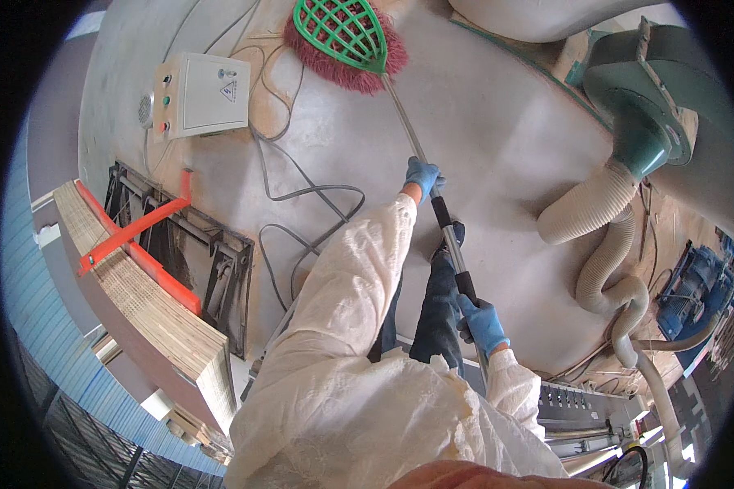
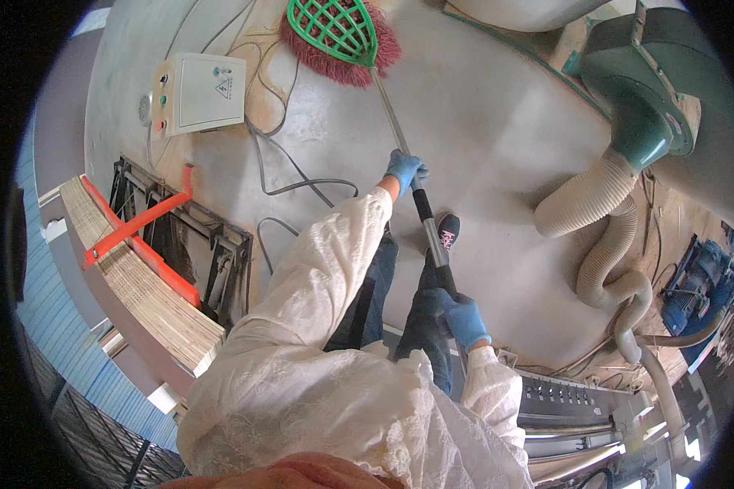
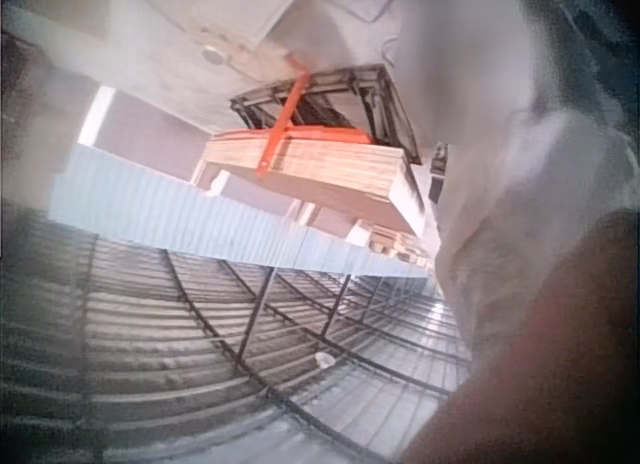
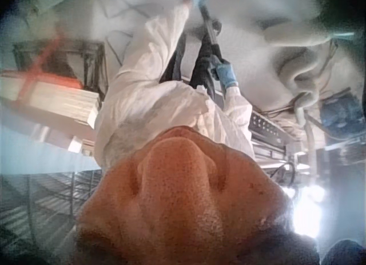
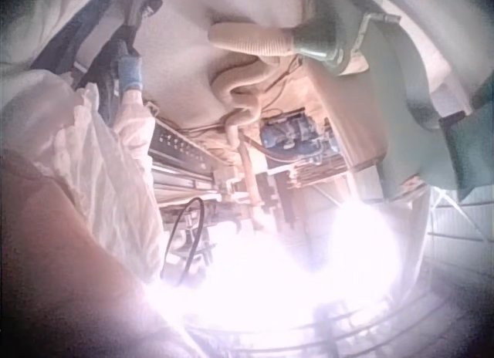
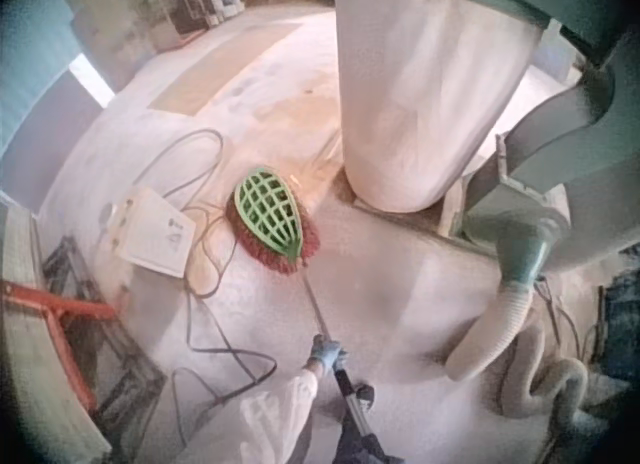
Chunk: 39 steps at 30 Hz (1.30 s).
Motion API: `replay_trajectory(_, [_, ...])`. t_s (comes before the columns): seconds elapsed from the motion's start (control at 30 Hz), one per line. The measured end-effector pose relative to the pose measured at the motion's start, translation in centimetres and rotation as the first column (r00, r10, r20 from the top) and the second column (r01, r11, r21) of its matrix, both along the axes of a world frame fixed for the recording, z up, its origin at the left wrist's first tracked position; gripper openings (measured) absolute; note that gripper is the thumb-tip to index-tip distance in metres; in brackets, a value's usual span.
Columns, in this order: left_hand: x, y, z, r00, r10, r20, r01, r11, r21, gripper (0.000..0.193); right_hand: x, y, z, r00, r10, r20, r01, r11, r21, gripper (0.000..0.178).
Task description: The person sweeps sawdust and wood shavings on the workshop floor using a green broom with a long handle. They gather the debris into a pile, then pick up a few larger wood strips by hand and place them on a nearby stack of lumber.
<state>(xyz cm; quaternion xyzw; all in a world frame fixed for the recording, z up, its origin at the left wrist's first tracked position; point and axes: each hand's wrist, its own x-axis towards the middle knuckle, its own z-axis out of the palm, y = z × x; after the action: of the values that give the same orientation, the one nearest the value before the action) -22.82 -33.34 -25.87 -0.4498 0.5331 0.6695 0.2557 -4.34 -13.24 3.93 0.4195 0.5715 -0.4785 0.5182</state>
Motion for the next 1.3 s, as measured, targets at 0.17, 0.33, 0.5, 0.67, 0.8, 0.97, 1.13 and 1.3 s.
replay_trajectory(0.17, [4.4, 2.4, 7.8, 0.998, -0.04, 0.042, 0.039, 0.999, 0.025, 0.037, 5.0, 3.1, 2.5, 0.998, 0.055, -0.008, -0.055, 0.998, 0.038, 0.045])
replay_trajectory(0.33, [13.8, 10.0, 11.5, 0.987, -0.097, 0.131, 0.103, 0.994, -0.041, 0.012, 11.3, 9.3, 9.2, 0.997, 0.041, 0.062, -0.049, 0.99, 0.132, 0.037])
replay_trajectory(0.5, [20.2, 14.9, 12.0, 0.948, 0.196, 0.252, -0.237, 0.961, 0.143, 0.025, 14.2, 15.5, 19.0, 0.823, 0.53, 0.206, -0.568, 0.779, 0.266, 0.062])
replay_trajectory(0.67, [21.8, 15.4, 15.0, 0.898, 0.313, 0.311, -0.422, 0.814, 0.4, 0.021, 14.3, 18.1, 21.5, 0.775, 0.575, 0.262, -0.623, 0.765, 0.164, 0.061])
replay_trajectory(0.8, [18.9, 14.6, 17.6, 0.878, 0.338, 0.338, -0.41, 0.896, 0.171, 0.031, 9.5, 15.6, 16.9, 0.863, 0.493, 0.112, -0.506, 0.845, 0.173, 0.059])
replay_trajectory(0.97, [6.4, 8.3, 16.5, 0.876, 0.374, 0.304, -0.424, 0.898, 0.116, 0.029, 1.0, 8.6, 12.8, 0.926, 0.376, 0.03, -0.377, 0.921, 0.101, 0.056])
replay_trajectory(1.13, [-1.3, 5.3, 23.4, 0.866, 0.384, 0.321, -0.445, 0.884, 0.142, 0.032, -4.9, 4.7, 17.3, 0.924, 0.382, -0.008, -0.375, 0.911, 0.171, 0.047])
replay_trajectory(1.3, [-8.9, -2.4, 24.8, 0.861, 0.484, 0.158, -0.508, 0.838, 0.202, 0.024, -14.4, -2.8, 18.8, 0.818, 0.575, 0.001, -0.557, 0.792, 0.252, 0.054])
